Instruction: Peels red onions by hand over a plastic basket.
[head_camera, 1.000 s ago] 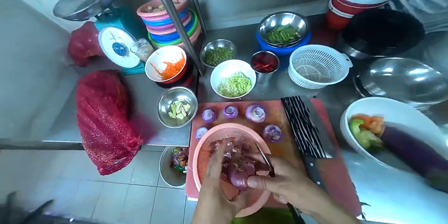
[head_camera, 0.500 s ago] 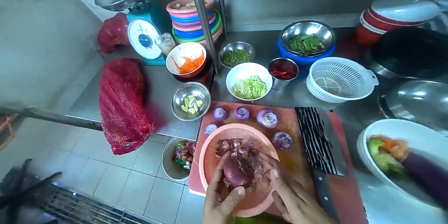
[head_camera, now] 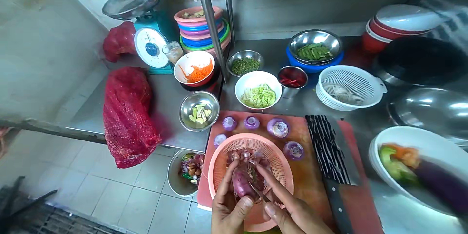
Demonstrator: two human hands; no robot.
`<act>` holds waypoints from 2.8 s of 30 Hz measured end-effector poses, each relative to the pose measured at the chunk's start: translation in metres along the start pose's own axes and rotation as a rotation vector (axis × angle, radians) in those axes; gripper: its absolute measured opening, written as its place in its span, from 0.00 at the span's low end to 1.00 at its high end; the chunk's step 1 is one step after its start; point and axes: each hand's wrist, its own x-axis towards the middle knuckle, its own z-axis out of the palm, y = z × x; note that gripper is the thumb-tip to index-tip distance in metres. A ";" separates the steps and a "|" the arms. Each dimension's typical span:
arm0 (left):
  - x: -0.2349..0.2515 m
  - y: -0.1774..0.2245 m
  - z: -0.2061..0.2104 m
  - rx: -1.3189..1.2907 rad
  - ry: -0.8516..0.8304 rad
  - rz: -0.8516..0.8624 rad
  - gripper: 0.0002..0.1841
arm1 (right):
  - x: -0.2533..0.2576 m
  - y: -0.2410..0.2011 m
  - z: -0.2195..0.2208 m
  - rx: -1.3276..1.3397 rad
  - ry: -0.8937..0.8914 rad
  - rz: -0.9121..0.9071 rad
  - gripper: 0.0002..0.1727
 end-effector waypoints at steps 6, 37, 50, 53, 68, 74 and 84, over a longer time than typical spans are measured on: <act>0.002 0.001 -0.006 0.078 -0.103 0.055 0.35 | 0.001 -0.002 0.002 0.004 -0.011 -0.011 0.32; -0.027 0.002 0.009 0.272 0.116 0.129 0.35 | 0.001 0.017 0.028 0.241 0.130 0.033 0.26; -0.037 0.000 0.013 0.255 0.192 0.105 0.36 | 0.003 0.021 0.031 0.228 0.155 0.068 0.23; -0.032 0.008 0.003 0.230 0.152 0.048 0.36 | 0.006 0.022 0.025 0.241 0.135 0.062 0.23; -0.031 0.084 -0.024 -0.053 0.224 0.168 0.33 | 0.029 0.006 -0.011 0.131 0.408 0.247 0.25; -0.015 0.036 -0.061 -0.481 -0.165 -0.035 0.34 | 0.035 0.014 -0.017 -0.069 0.058 0.389 0.27; -0.007 0.019 -0.053 -0.583 -0.213 -0.149 0.37 | 0.036 0.005 -0.023 -0.055 -0.058 0.429 0.41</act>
